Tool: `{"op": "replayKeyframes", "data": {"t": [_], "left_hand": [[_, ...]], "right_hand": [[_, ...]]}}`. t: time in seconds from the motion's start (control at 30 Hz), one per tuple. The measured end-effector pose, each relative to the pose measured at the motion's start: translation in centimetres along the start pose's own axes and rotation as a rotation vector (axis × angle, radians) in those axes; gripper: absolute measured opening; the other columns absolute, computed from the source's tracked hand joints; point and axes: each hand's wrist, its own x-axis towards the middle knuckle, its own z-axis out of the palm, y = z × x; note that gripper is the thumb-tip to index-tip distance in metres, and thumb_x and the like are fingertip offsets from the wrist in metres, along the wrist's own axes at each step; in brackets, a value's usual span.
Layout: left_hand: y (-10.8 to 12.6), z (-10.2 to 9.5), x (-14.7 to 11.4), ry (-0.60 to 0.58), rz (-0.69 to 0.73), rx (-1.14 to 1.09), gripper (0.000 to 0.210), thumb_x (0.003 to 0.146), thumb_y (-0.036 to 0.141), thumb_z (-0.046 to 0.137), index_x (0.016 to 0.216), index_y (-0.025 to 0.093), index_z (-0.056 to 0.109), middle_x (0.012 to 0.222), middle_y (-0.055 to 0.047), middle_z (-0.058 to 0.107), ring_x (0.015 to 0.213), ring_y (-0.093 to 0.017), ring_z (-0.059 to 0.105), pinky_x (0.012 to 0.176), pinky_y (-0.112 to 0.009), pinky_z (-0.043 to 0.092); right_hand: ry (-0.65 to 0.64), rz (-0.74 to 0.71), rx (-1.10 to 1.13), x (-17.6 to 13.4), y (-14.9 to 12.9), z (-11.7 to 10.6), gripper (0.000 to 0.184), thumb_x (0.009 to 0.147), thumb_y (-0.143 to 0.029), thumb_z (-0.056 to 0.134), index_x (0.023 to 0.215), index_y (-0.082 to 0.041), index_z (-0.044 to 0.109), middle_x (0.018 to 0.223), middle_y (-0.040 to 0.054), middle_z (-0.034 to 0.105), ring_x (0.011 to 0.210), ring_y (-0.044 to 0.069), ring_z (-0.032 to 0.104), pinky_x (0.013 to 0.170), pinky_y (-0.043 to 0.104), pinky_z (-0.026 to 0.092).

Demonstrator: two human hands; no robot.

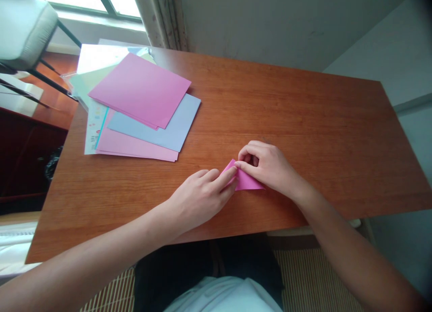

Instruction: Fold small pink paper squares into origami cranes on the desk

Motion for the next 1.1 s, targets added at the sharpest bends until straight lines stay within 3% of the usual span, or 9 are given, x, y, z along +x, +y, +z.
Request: {"op": "replayKeyframes", "data": {"t": [0.17,0.33,0.57,0.7,0.9,1.1], "left_hand": [[0.0,0.0,-0.1,0.005,0.005,0.015,0.038,0.097,0.011,0.044,0.13,0.013,0.061,0.146,-0.014,0.053,0.082,-0.017,0.061,0.075,-0.034,0.053],[0.0,0.0,-0.1,0.002,0.009,0.012,0.038,0.097,0.01,0.043,0.13,0.013,0.062,0.144,-0.013,0.055,0.08,-0.017,0.061,0.074,-0.034,0.054],[-0.1,0.0,-0.1,0.006,0.005,0.014,0.04,0.096,0.01,0.044,0.133,0.012,0.059,0.153,-0.016,0.045,0.087,-0.018,0.062,0.077,-0.034,0.054],[-0.1,0.0,-0.1,0.01,0.011,0.027,0.04,0.096,0.009,0.044,0.132,0.012,0.06,0.149,-0.014,0.05,0.083,-0.017,0.061,0.076,-0.033,0.054],[-0.1,0.0,0.0,-0.005,0.017,-0.002,0.037,0.096,0.011,0.047,0.129,0.012,0.062,0.145,-0.012,0.054,0.083,-0.017,0.06,0.076,-0.034,0.055],[-0.2,0.1,0.0,0.015,0.008,-0.014,0.039,0.096,0.01,0.047,0.132,0.013,0.06,0.147,-0.013,0.052,0.088,-0.018,0.062,0.078,-0.034,0.055]], "right_hand": [[-0.024,0.036,-0.04,0.6,-0.2,-0.3,0.019,0.088,-0.031,0.069,0.072,-0.02,0.066,0.076,0.0002,0.065,0.068,0.013,0.056,0.062,0.027,0.037],[-0.137,0.044,-0.119,1.8,-0.6,-1.3,0.023,0.088,-0.035,0.07,0.071,-0.02,0.067,0.075,0.0011,0.067,0.067,0.014,0.055,0.06,0.027,0.034],[-0.374,0.016,-0.278,3.6,-0.9,-3.4,0.024,0.082,-0.034,0.075,0.064,-0.022,0.067,0.063,-0.0019,0.063,0.055,0.011,0.048,0.052,0.029,0.026],[-0.522,-0.004,-0.349,4.0,-1.0,-4.1,0.025,0.08,-0.03,0.075,0.058,-0.022,0.065,0.054,-0.003,0.057,0.047,0.009,0.041,0.05,0.03,0.023],[-0.589,-0.014,-0.397,2.2,-0.3,-4.8,0.024,0.076,-0.024,0.078,0.056,-0.022,0.064,0.054,-0.0024,0.059,0.048,0.01,0.044,0.05,0.029,0.024],[-0.581,0.042,-0.298,-1.3,1.9,-5.4,0.03,0.081,-0.034,0.075,0.056,-0.022,0.063,0.053,-0.0023,0.059,0.047,0.011,0.044,0.049,0.029,0.023]]}}
